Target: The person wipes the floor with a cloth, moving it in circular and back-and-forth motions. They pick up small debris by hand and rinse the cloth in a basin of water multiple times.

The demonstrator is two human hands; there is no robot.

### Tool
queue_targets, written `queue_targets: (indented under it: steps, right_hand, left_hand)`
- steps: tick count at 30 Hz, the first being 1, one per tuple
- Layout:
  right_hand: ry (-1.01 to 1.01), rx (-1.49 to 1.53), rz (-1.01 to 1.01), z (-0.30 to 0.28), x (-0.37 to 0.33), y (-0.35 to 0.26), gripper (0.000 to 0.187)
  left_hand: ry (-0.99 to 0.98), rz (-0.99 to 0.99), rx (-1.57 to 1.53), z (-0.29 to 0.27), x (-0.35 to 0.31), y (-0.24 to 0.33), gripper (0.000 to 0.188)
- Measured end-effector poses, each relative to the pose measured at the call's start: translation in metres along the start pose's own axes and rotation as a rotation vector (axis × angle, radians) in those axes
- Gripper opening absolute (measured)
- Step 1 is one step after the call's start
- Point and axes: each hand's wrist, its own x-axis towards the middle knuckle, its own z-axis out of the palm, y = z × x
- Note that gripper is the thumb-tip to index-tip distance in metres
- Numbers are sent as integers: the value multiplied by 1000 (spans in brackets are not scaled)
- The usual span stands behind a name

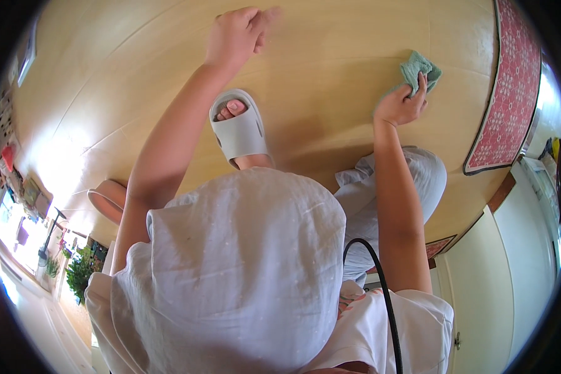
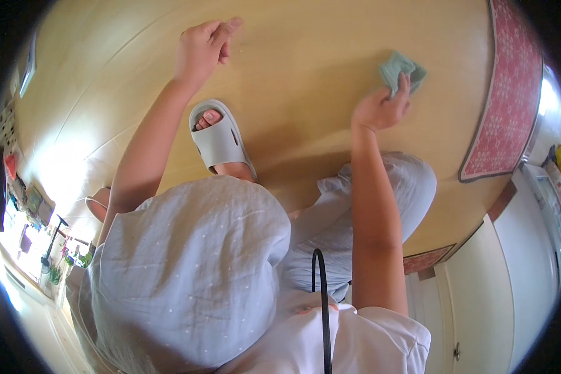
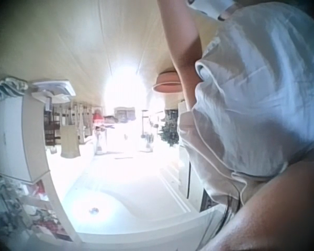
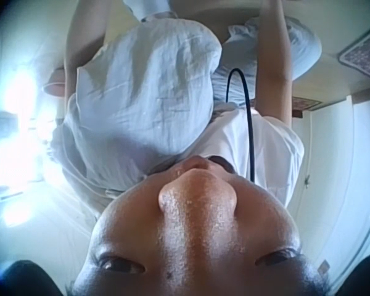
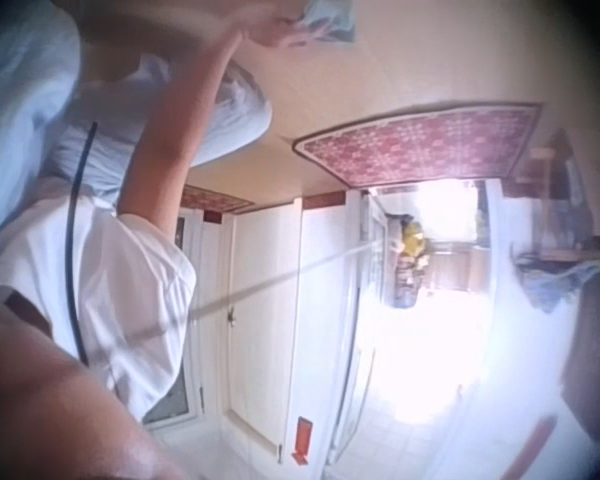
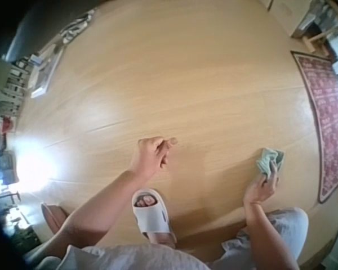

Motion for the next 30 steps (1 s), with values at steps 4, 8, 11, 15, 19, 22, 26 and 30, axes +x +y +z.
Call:
queue_targets:
  steps: [4, 8, 11, 15, 19, 22, 26, 30]
  right_hand:
    - [-3, -21, -47, 2, 0, 0, 44]
    - [-3, -43, -65, 1, 0, 0, 43]
    - [-6, -49, -13, 1, -1, -1, 43]
    - [-10, -39, -14, 1, -1, -6, 43]
    - [-4, -41, -23, 0, 1, -11, 43]
    - [2, -31, -52, 0, 2, -8, 43]
    - [-23, -51, -18, -1, 0, -8, 45]
    - [-31, -47, 16, -2, 0, -6, 45]
  left_hand:
    - [168, 353, 259, 11, 12, -10, 34]
    - [138, 412, 137, 23, 11, -10, 22]
    - [228, 626, 123, 30, 15, -11, 16]
    - [239, 699, 222, 37, 15, -9, 21]
    - [297, 893, 493, 38, 20, -30, 22]
    - [339, 922, 473, 29, 17, -41, 23]
    - [394, 684, 316, 21, -6, -56, 23]
    - [396, 602, 222, 23, -23, -63, 26]
